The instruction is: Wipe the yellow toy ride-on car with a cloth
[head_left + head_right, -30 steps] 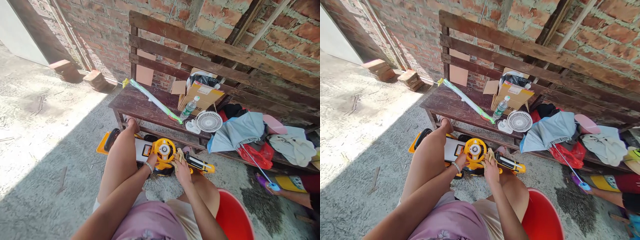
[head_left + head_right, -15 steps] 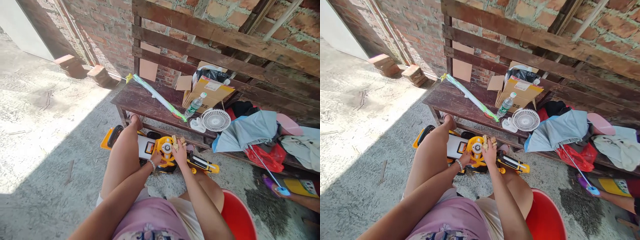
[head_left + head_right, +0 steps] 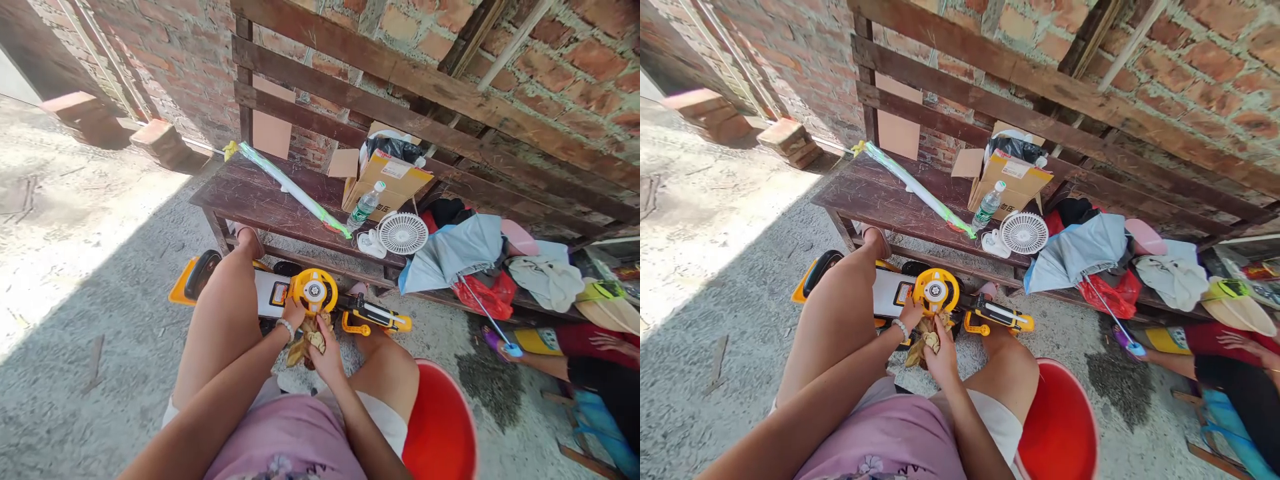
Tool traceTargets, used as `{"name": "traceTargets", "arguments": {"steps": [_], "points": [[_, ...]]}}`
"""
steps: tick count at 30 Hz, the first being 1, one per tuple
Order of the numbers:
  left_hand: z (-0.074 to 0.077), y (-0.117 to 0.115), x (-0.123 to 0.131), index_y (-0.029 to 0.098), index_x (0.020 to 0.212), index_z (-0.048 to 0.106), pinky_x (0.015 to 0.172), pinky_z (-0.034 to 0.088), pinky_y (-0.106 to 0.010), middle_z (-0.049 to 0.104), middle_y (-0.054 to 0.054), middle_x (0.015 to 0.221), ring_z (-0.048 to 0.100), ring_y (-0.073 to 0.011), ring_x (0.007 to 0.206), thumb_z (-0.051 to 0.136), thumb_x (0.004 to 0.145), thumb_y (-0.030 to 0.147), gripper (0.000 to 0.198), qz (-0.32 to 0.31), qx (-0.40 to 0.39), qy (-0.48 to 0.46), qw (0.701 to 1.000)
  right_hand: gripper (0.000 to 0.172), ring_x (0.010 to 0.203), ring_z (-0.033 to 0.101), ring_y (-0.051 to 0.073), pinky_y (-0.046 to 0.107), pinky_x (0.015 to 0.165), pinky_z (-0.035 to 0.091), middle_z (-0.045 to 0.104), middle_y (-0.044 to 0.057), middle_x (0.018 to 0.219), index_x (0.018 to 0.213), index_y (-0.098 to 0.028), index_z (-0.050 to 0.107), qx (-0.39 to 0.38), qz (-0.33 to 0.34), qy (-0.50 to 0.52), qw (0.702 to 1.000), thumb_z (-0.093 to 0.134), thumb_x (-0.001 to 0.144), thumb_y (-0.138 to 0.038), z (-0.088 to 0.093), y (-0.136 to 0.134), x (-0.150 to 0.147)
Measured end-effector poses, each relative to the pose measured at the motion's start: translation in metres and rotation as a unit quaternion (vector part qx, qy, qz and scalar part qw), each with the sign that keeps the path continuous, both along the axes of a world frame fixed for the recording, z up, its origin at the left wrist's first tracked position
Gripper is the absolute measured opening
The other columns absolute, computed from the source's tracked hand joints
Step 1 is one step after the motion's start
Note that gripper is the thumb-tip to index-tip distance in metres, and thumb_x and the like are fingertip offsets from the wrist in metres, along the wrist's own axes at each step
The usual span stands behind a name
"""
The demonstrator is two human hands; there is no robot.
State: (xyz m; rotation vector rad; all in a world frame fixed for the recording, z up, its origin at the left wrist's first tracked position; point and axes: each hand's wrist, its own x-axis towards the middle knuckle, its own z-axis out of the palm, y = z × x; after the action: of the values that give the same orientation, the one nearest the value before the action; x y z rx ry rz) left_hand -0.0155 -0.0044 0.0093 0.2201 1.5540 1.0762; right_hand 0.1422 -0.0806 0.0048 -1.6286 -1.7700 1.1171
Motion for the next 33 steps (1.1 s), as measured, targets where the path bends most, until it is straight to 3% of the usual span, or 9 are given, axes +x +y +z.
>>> {"name": "traceTargets", "arguments": {"steps": [3, 4, 7, 10, 16, 20, 25, 29, 33], "points": [[0.008, -0.007, 0.002, 0.021, 0.146, 0.053, 0.138, 0.027, -0.051, 0.044, -0.018, 0.172, 0.024, -0.0354, 0.171, 0.077, 0.085, 0.024, 0.066, -0.064, 0.061, 0.171, 0.981, 0.094, 0.159, 0.048, 0.029, 0.050, 0.131, 0.041, 0.046, 0.011, 0.176, 0.174, -0.025, 0.037, 0.072, -0.060, -0.006, 0.996, 0.061, 0.084, -0.031, 0.034, 0.023, 0.039], [0.009, -0.010, 0.004, 0.019, 0.152, 0.051, 0.141, 0.020, -0.052, 0.037, -0.019, 0.177, 0.018, -0.0359, 0.173, 0.075, 0.087, 0.023, 0.070, -0.128, 0.101, 0.265, 0.950, 0.097, 0.161, 0.045, 0.029, 0.052, 0.131, 0.040, 0.041, 0.011, 0.179, 0.177, -0.026, 0.029, 0.092, -0.090, -0.007, 0.992, 0.061, 0.085, -0.034, 0.046, 0.033, 0.055], [0.009, -0.015, 0.013, 0.017, 0.164, 0.048, 0.142, 0.008, -0.061, 0.027, -0.019, 0.184, 0.013, -0.0389, 0.174, 0.068, 0.090, 0.020, 0.077, -0.319, 0.177, 0.464, 0.807, 0.101, 0.156, 0.050, 0.032, 0.056, 0.127, 0.044, 0.043, 0.014, 0.176, 0.178, -0.026, 0.026, 0.144, -0.186, -0.009, 0.972, 0.064, 0.086, -0.043, 0.074, 0.064, 0.098], [0.004, -0.016, 0.024, 0.019, 0.170, 0.044, 0.139, 0.007, -0.068, 0.022, -0.016, 0.186, 0.011, -0.0393, 0.174, 0.060, 0.093, 0.018, 0.079, -0.405, 0.164, 0.503, 0.745, 0.095, 0.152, 0.054, 0.033, 0.055, 0.124, 0.046, 0.050, 0.017, 0.170, 0.176, -0.023, 0.031, 0.190, -0.225, -0.018, 0.956, 0.062, 0.089, -0.047, 0.081, 0.086, 0.115], [0.001, -0.012, 0.039, 0.018, 0.172, 0.044, 0.137, 0.008, -0.071, 0.014, -0.018, 0.187, 0.006, -0.0418, 0.174, 0.054, 0.097, 0.022, 0.075, -0.477, 0.108, 0.520, 0.700, 0.065, 0.143, 0.057, 0.036, 0.052, 0.118, 0.049, 0.061, 0.019, 0.149, 0.156, -0.022, 0.063, 0.155, -0.111, -0.137, 0.972, 0.060, 0.093, -0.037, 0.050, 0.115, 0.083], [-0.001, -0.011, 0.043, 0.019, 0.170, 0.048, 0.137, 0.005, -0.072, 0.009, -0.018, 0.187, 0.002, -0.0440, 0.174, 0.059, 0.096, 0.025, 0.075, -0.490, 0.083, 0.541, 0.679, 0.050, 0.125, 0.061, 0.035, 0.053, 0.113, 0.051, 0.067, 0.015, 0.129, 0.137, -0.026, 0.078, 0.097, -0.050, -0.199, 0.974, 0.068, 0.088, -0.026, 0.052, 0.114, 0.069], [-0.011, -0.013, 0.047, 0.022, 0.171, 0.048, 0.137, 0.002, -0.071, 0.012, -0.016, 0.188, 0.002, -0.0444, 0.174, 0.063, 0.096, 0.032, 0.077, -0.480, 0.078, 0.566, 0.666, 0.052, 0.114, 0.067, 0.027, 0.041, 0.106, 0.057, 0.072, 0.008, 0.125, 0.129, -0.032, 0.082, 0.103, 0.025, -0.018, 0.994, 0.066, 0.081, -0.019, 0.076, 0.072, 0.054], [-0.014, -0.014, 0.046, 0.023, 0.170, 0.049, 0.137, 0.003, -0.072, 0.011, -0.016, 0.188, 0.003, -0.0457, 0.174, 0.063, 0.094, 0.028, 0.077, -0.482, 0.076, 0.568, 0.662, 0.044, 0.117, 0.069, 0.027, 0.041, 0.107, 0.057, 0.074, 0.008, 0.128, 0.128, -0.029, 0.081, 0.143, -0.098, 0.082, 0.981, 0.066, 0.086, -0.031, 0.087, 0.067, 0.075], [-0.009, -0.013, 0.045, 0.019, 0.168, 0.052, 0.137, 0.005, -0.073, 0.010, -0.019, 0.187, 0.004, -0.0457, 0.174, 0.064, 0.093, 0.025, 0.076, -0.490, 0.078, 0.566, 0.659, 0.054, 0.121, 0.068, 0.030, 0.046, 0.111, 0.053, 0.071, 0.014, 0.134, 0.139, -0.021, 0.074, 0.119, -0.283, -0.006, 0.952, 0.064, 0.091, -0.042, 0.078, 0.104, 0.125]]}}
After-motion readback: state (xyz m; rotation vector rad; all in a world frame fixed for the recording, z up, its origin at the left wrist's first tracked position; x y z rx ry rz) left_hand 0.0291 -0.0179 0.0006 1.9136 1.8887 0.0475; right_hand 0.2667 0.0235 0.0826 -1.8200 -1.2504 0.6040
